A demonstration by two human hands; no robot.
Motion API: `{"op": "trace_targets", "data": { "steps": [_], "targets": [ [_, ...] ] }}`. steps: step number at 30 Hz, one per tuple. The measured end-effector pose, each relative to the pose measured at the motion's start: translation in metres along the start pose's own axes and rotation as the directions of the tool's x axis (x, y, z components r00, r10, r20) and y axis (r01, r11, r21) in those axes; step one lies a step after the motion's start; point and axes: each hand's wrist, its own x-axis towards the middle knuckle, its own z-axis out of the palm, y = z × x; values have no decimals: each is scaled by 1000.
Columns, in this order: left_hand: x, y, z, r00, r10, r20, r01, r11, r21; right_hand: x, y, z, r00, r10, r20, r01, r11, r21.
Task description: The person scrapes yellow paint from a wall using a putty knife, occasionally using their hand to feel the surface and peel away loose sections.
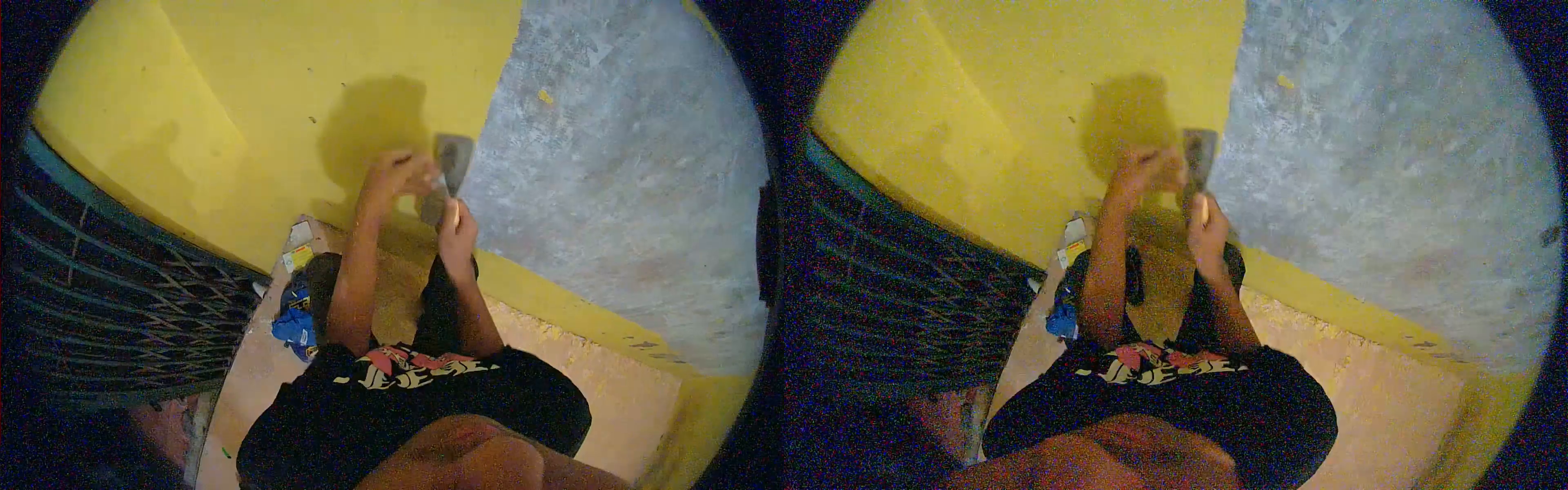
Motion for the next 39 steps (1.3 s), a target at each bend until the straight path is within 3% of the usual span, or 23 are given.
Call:
{"op": "trace_targets", "data": {
  "steps": [1,2,3,4,6,7,8,9,12,14,16,21,23,26,28,33,36,39],
  "targets": [
    [-2,-40,-15,987,-158,6,158,986,-44,-16,14,-3,993,112,-33,-110,992,53],
    [-1,-95,-39,999,-17,-37,35,847,530,-31,27,-3,972,227,-59,-220,969,111],
    [-1,-131,-54,992,123,9,-57,396,917,-44,43,0,972,228,-58,-220,969,115],
    [-8,-124,-51,992,127,8,-57,394,917,-54,59,2,965,253,-71,-245,963,110],
    [-20,-94,-34,999,-42,-25,48,738,674,-61,83,9,957,277,-87,-267,958,105],
    [-19,-87,-23,999,-42,-25,48,739,672,-60,89,11,955,296,-36,-290,950,118],
    [-16,-80,-9,995,-104,-7,102,953,285,-62,95,12,949,315,17,-315,941,128],
    [-14,-75,5,988,-150,35,154,976,-157,-60,95,14,949,316,19,-316,941,125],
    [-8,-58,34,997,-53,-65,32,956,-290,-55,75,24,956,295,0,-290,938,192],
    [-4,-59,43,989,-57,-140,24,974,-223,-51,47,23,958,288,-5,-279,931,235],
    [2,-67,45,976,-58,-211,25,988,-155,-54,62,28,950,311,-13,-304,937,173],
    [11,-84,42,977,-110,-182,58,962,-268,-56,65,35,957,285,-57,-279,955,102],
    [10,-88,41,973,-137,-185,75,949,-305,-55,56,35,975,194,-109,-193,981,21],
    [14,-96,41,970,-162,-181,81,920,-384,-58,54,34,946,322,-41,-318,944,92],
    [17,-98,41,972,-159,-173,71,903,-424,-57,45,34,951,306,-41,-299,946,122],
    [19,-93,35,964,-74,-257,21,979,-203,-61,53,48,933,357,-39,-354,933,72],
    [14,-76,36,961,39,-274,-63,995,-78,-68,94,64,944,329,-2,-320,920,227],
    [13,-72,38,950,-36,-310,13,997,-76,-70,105,67,922,387,-4,-372,889,266]
  ]
}}
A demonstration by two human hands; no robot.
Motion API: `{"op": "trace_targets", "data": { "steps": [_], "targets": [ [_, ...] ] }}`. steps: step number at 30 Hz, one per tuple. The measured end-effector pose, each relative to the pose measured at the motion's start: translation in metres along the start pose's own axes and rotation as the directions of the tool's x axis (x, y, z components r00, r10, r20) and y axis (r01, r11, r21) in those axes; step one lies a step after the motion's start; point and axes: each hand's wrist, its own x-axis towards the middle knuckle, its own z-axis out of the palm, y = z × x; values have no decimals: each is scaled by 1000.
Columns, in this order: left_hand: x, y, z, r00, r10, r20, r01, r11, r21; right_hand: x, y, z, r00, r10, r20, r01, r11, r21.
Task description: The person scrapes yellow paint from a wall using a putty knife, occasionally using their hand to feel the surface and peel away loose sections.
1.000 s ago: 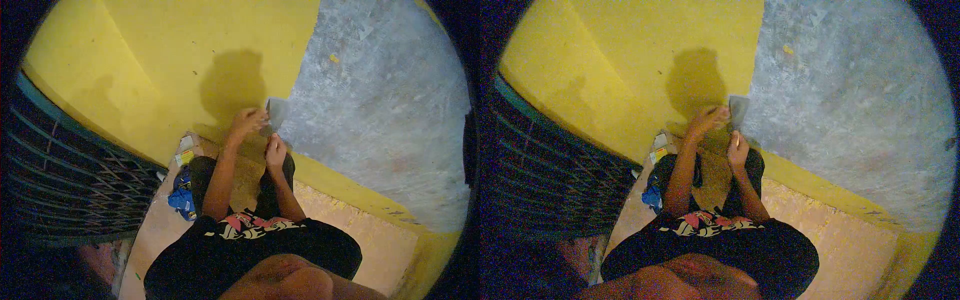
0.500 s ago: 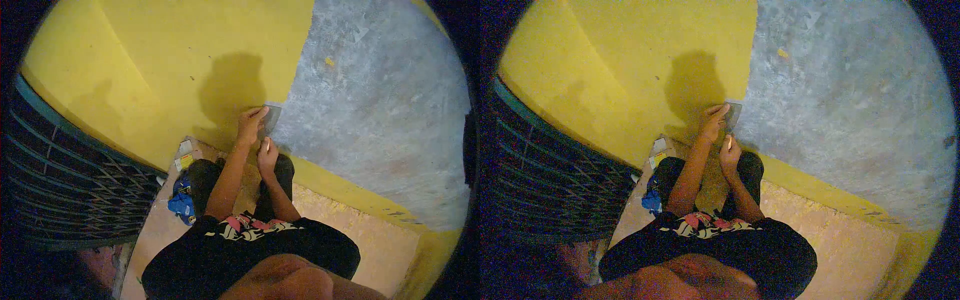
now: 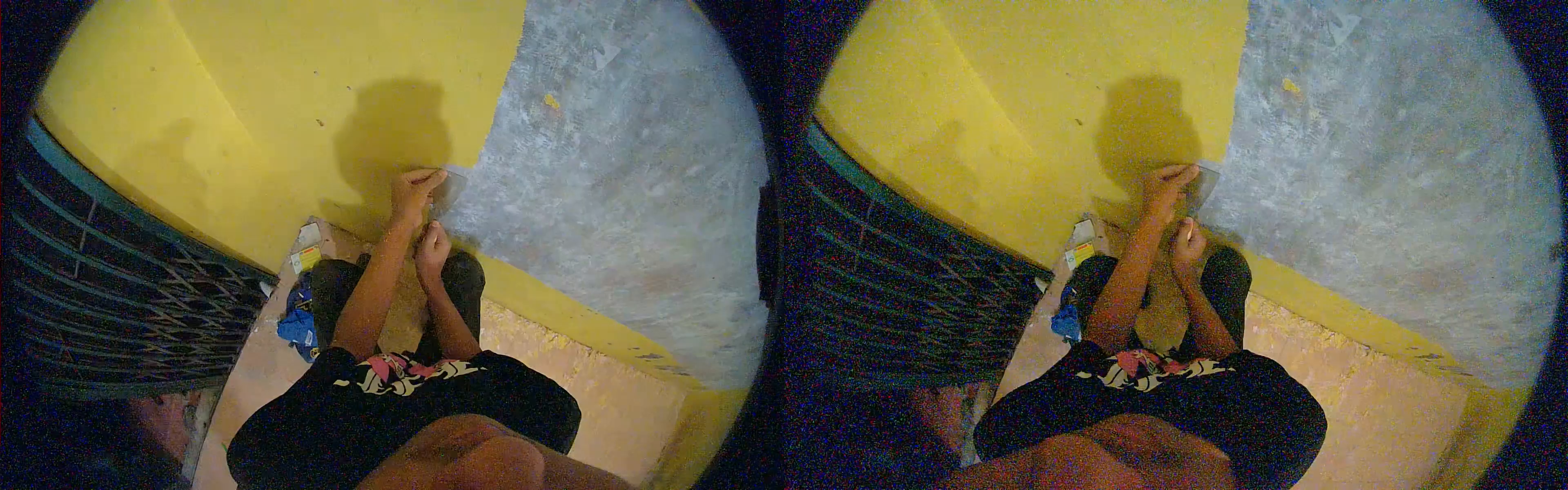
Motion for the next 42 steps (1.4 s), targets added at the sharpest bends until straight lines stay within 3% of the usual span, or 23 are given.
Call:
{"op": "trace_targets", "data": {
  "steps": [5,9,11,15,17,18,20,21,23,25,26,27,28,30,32,34,36,40,42],
  "targets": [
    [-1,5,2,999,39,29,-38,998,-52,-1,-38,0,991,-133,-10,132,990,-51],
    [-3,19,1,998,34,55,-34,999,-13,7,-32,3,995,-89,-49,89,996,14],
    [1,14,0,997,66,49,-66,998,8,2,-55,2,1000,-9,-19,7,996,-88],
    [4,10,1,996,72,46,-70,997,-44,15,-4,2,997,-71,-34,72,997,22],
    [2,17,7,999,13,36,-7,990,-140,22,-6,-4,991,-118,-58,112,989,-100],
    [-2,26,10,998,-54,35,61,970,-234,30,-23,-5,991,-119,-58,113,989,-99],
    [1,61,15,999,0,39,10,967,-256,48,-90,-9,946,-323,-7,315,927,-202],
    [2,76,17,998,56,40,-42,959,-279,50,-118,-13,948,-317,-11,307,928,-213],
    [0,101,18,996,63,63,-45,966,-253,55,-163,-18,966,-181,185,205,972,-119],
    [-1,104,6,994,79,80,-59,972,-228,47,-170,-23,972,-172,158,188,977,-96],
    [0,94,-5,972,69,225,-13,970,-244,44,-173,-25,977,-166,134,175,982,-64],
    [3,83,-15,928,64,368,31,968,-249,41,-172,-29,975,-178,134,187,980,-62],
    [7,67,-28,926,72,370,24,968,-248,35,-167,-34,972,-216,94,223,972,-72],
    [8,31,-50,918,-67,391,27,994,107,20,-135,-40,967,-250,47,253,964,-80],
    [-1,18,-46,918,-132,374,107,990,88,14,-81,-43,995,-99,-14,97,988,-119],
    [-10,16,-33,914,-201,351,191,980,62,9,-67,-35,997,-72,-9,71,995,-67],
    [-21,23,-14,949,-81,304,133,979,-152,7,-49,-28,1000,25,-16,-26,999,-25],
    [-28,30,8,980,-51,194,69,994,-89,-4,-56,-19,997,73,7,-73,996,53],
    [-18,8,9,989,-8,150,11,1000,-21,-5,-45,-17,998,-45,-37,46,999,6]
  ]
}}
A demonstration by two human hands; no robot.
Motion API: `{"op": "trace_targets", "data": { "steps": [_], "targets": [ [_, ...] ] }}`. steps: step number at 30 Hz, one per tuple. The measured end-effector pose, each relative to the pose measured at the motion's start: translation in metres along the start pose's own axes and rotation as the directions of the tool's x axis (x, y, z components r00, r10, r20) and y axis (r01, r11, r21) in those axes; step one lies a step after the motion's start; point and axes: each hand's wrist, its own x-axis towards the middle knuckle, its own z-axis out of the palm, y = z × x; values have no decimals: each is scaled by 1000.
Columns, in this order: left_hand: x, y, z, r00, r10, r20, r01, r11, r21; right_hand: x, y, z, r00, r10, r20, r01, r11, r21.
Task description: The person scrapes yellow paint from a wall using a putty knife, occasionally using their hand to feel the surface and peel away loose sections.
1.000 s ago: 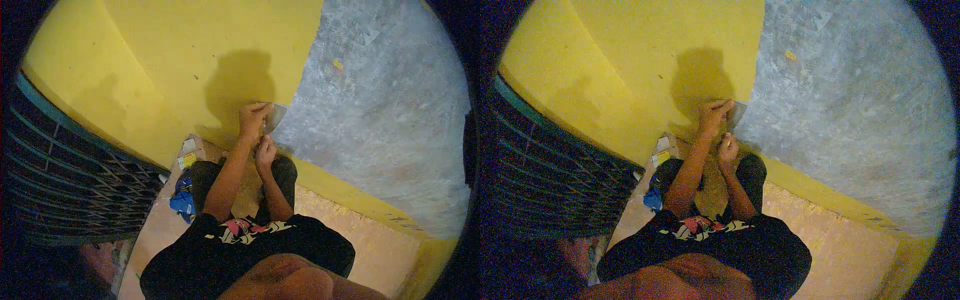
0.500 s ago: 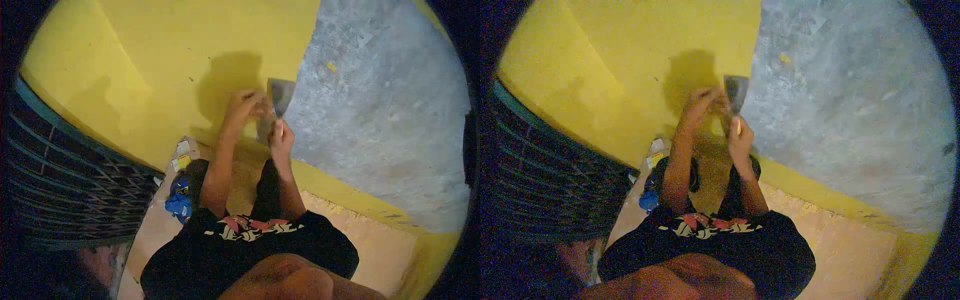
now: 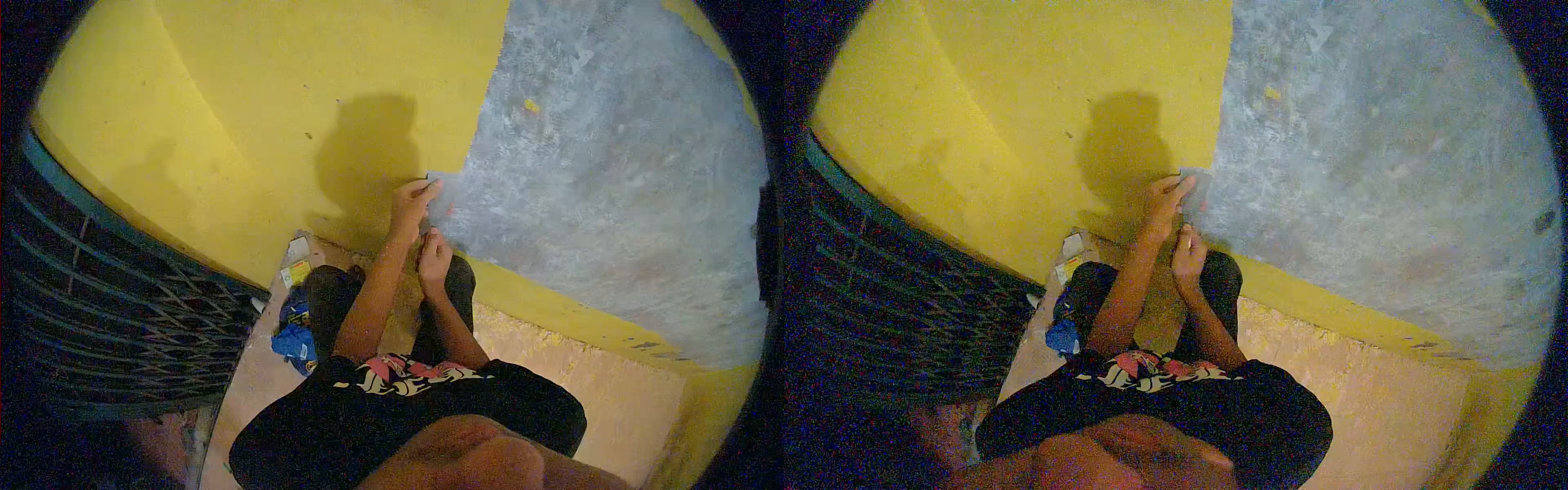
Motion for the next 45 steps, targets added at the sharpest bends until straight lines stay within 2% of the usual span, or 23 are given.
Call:
{"op": "trace_targets", "data": {
  "steps": [1,3,4,6,7,9,10,12,15,17,19,21,23,26,28,31,32,34,38,40,42,45],
  "targets": [
    [6,-11,1,1000,0,7,0,1000,0,-1,-6,1,1000,-2,-6,2,1000,-1],
    [14,-23,4,999,-50,-20,45,978,-204,-3,-15,1,1000,21,-15,-21,1000,7],
    [15,-24,5,999,-50,-18,46,978,-203,-2,-16,1,1000,21,-17,-21,1000,7],
    [15,-22,7,998,-65,-10,60,961,-269,4,-22,-2,973,-222,-66,198,945,-261],
    [16,-18,9,998,-64,-12,59,962,-267,7,-27,-5,973,-222,-66,198,946,-258],
    [14,-12,14,986,-134,-98,103,957,-273,9,-36,-16,998,-54,18,57,961,-271],
    [7,-1,17,986,-138,-96,107,956,-274,8,-36,-17,999,-52,16,54,960,-274],
    [-5,15,20,991,-132,24,132,924,-360,9,-35,-18,997,65,28,-57,972,-229],
    [4,2,18,990,-125,66,142,889,-435,6,-66,-18,996,55,64,-38,968,-249],
    [15,-20,15,990,-132,58,144,897,-417,8,-63,-22,998,12,60,5,959,-284],
    [11,-8,18,989,-140,54,150,903,-402,13,-68,-29,998,-32,54,47,946,-320],
    [0,2,26,985,-139,100,171,821,-544,17,-80,-42,993,39,112,6,927,-375],
    [-2,2,29,986,-126,113,169,796,-581,22,-92,-47,991,72,109,-18,902,-432],
    [2,-9,32,983,-129,134,185,741,-646,21,-110,-51,991,38,130,32,868,-496],
    [4,-15,34,980,-137,146,200,710,-675,21,-139,-54,977,146,153,-24,795,-606],
    [0,-15,39,970,-107,218,235,641,-730,22,-155,-59,981,118,157,24,720,-693],
    [0,-14,41,971,-156,180,238,632,-738,21,-155,-60,981,117,153,23,718,-695],
    [3,-18,42,969,-203,141,238,621,-747,19,-152,-58,981,-61,186,162,788,-594],
    [4,-15,30,967,-139,216,251,685,-684,12,-126,-55,983,25,182,79,839,-539],
    [2,-11,24,963,-104,248,246,712,-657,8,-98,-48,995,-49,91,78,931,-356],
    [2,-6,19,962,-114,250,223,854,-470,5,-93,-44,994,-72,80,97,927,-363],
    [-2,6,22,974,-139,178,209,855,-475,0,-95,-33,995,-88,39,96,948,-303]
  ]
}}
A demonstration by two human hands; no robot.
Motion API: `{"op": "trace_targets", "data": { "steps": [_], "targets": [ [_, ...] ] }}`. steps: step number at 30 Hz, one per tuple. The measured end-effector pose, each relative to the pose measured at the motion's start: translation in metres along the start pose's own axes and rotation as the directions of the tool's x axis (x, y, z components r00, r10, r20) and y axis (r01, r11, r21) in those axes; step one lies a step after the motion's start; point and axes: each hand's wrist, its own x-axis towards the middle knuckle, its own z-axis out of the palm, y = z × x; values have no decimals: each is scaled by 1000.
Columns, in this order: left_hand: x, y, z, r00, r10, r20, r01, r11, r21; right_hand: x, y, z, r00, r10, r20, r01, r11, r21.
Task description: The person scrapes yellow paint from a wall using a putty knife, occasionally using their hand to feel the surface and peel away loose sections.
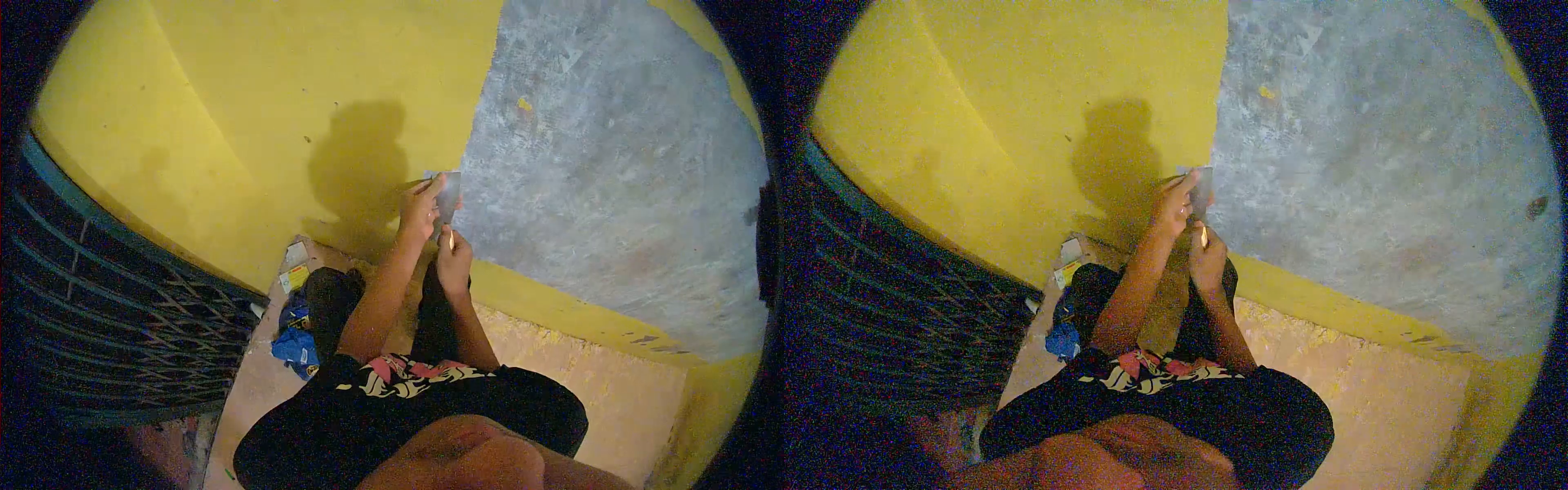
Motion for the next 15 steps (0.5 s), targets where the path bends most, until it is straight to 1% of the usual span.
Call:
{"op": "trace_targets", "data": {
  "steps": [2,3,4,5,6,7,9,10,11,12,13,14,15],
  "targets": [
    [3,-2,1,1000,-9,-30,9,1000,-4,1,-5,-4,996,74,42,-71,996,-52],
    [3,-2,2,998,-21,-57,21,1000,-11,1,-11,-7,996,72,46,-70,996,-51],
    [3,-3,3,998,-19,-60,19,1000,-12,1,-17,-11,992,94,81,-89,994,-67],
    [2,-4,4,999,-13,-35,11,998,-61,2,-19,-13,987,116,115,-106,991,-84],
    [2,-5,3,1000,-7,-9,6,994,-110,3,-18,-14,987,115,115,-106,991,-85],
    [4,-7,1,1000,-7,-9,6,994,-113,4,-16,-16,988,96,119,-83,990,-113],
    [6,-8,-2,997,-4,80,16,989,-145,7,-13,-20,989,79,125,-60,988,-146],
    [5,-9,-1,997,-5,78,17,989,-149,8,-13,-22,995,26,100,-11,988,-153],
    [2,-12,1,999,-22,46,29,985,-172,10,-13,-25,997,-28,75,40,986,-162],
    [2,-14,2,999,-40,15,42,980,-194,12,-14,-27,997,-28,75,40,986,-165],
    [5,-17,2,999,-41,17,44,979,-197,13,-15,-30,994,25,105,-6,984,-177],
    [7,-21,1,998,-43,40,51,968,-247,14,-16,-34,988,79,133,-53,980,-191],
    [8,-25,0,997,-42,63,59,953,-296,16,-19,-38,988,81,130,-55,979,-194]
  ]
}}
